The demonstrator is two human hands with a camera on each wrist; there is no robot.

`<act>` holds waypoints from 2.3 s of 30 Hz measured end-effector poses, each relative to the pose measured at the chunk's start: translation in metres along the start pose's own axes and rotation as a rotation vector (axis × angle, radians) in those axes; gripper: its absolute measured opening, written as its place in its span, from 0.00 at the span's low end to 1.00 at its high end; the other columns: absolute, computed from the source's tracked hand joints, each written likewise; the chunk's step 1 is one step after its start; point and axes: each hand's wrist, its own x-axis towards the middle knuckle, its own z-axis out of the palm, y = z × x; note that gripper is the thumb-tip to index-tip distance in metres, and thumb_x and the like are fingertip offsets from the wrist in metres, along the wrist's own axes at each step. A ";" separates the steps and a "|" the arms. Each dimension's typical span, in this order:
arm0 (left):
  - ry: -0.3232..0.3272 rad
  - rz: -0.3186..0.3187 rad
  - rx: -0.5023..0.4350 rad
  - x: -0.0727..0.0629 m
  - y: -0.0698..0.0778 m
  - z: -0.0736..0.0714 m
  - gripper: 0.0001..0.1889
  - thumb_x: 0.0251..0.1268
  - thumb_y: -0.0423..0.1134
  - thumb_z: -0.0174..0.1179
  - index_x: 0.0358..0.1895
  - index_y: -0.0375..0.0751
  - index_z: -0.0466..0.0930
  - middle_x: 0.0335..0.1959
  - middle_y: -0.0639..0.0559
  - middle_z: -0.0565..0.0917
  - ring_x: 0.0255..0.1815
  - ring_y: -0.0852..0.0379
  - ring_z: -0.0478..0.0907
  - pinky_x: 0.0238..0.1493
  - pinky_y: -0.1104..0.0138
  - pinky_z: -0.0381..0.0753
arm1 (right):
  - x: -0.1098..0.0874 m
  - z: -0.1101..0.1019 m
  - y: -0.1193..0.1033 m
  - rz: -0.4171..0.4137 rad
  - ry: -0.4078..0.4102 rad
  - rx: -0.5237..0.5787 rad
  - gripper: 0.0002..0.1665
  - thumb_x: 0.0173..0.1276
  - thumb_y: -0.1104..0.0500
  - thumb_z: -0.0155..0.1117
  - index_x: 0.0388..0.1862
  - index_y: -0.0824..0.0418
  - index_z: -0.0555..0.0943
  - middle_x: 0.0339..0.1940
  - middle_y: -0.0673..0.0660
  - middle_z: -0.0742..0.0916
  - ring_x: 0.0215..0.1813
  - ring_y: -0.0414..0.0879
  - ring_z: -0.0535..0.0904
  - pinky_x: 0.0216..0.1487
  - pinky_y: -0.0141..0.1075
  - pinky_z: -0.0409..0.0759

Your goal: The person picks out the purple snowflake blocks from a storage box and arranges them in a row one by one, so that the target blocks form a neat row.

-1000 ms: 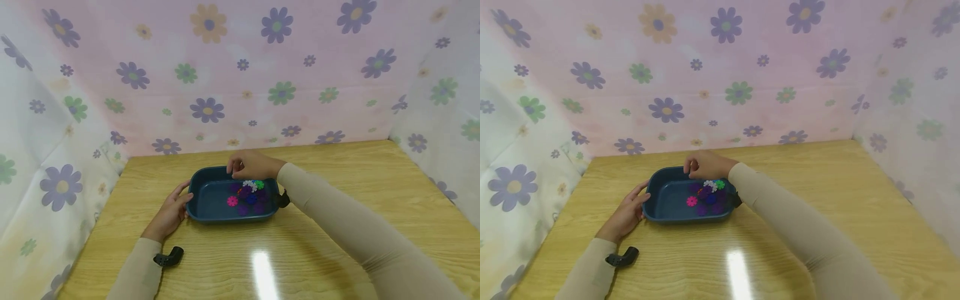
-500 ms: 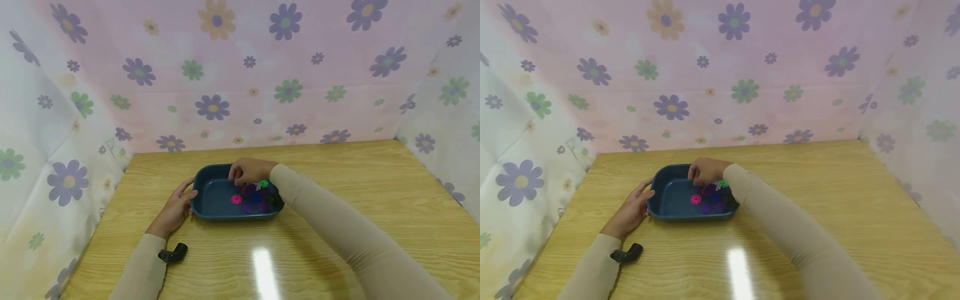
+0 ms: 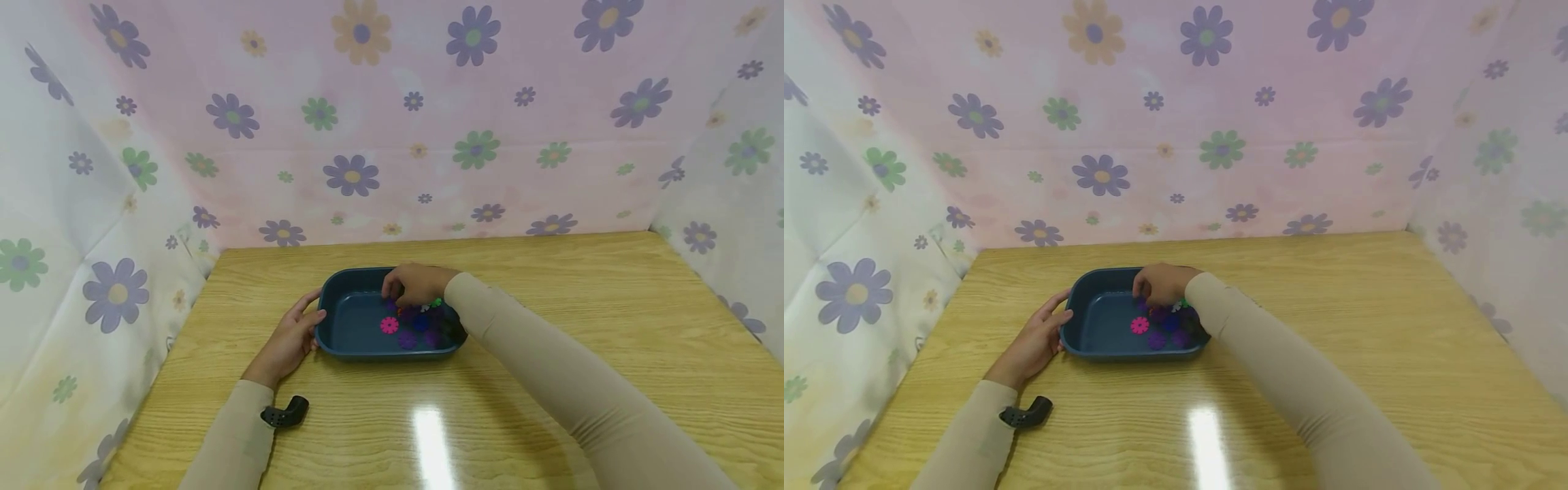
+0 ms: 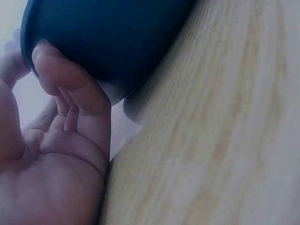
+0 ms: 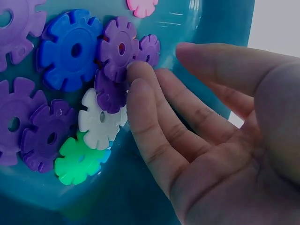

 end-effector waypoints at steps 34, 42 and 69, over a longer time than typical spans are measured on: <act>0.019 -0.010 -0.003 0.000 0.002 0.001 0.30 0.80 0.38 0.49 0.79 0.45 0.50 0.22 0.60 0.79 0.19 0.66 0.72 0.23 0.75 0.73 | 0.010 0.007 -0.004 0.023 -0.020 -0.058 0.20 0.68 0.65 0.66 0.59 0.56 0.81 0.49 0.56 0.85 0.47 0.46 0.82 0.48 0.38 0.83; 0.019 -0.008 -0.001 0.000 0.002 0.002 0.31 0.80 0.39 0.49 0.79 0.45 0.50 0.22 0.60 0.79 0.20 0.66 0.73 0.23 0.75 0.73 | 0.014 0.013 -0.004 0.047 -0.031 -0.043 0.17 0.66 0.62 0.71 0.52 0.53 0.79 0.37 0.53 0.84 0.32 0.43 0.79 0.33 0.34 0.78; 0.023 -0.013 0.001 0.002 0.000 0.002 0.31 0.79 0.38 0.49 0.79 0.45 0.50 0.21 0.61 0.79 0.19 0.66 0.72 0.23 0.74 0.73 | 0.012 0.017 -0.009 0.039 -0.043 -0.108 0.10 0.70 0.61 0.67 0.44 0.58 0.74 0.38 0.53 0.79 0.34 0.43 0.73 0.39 0.35 0.73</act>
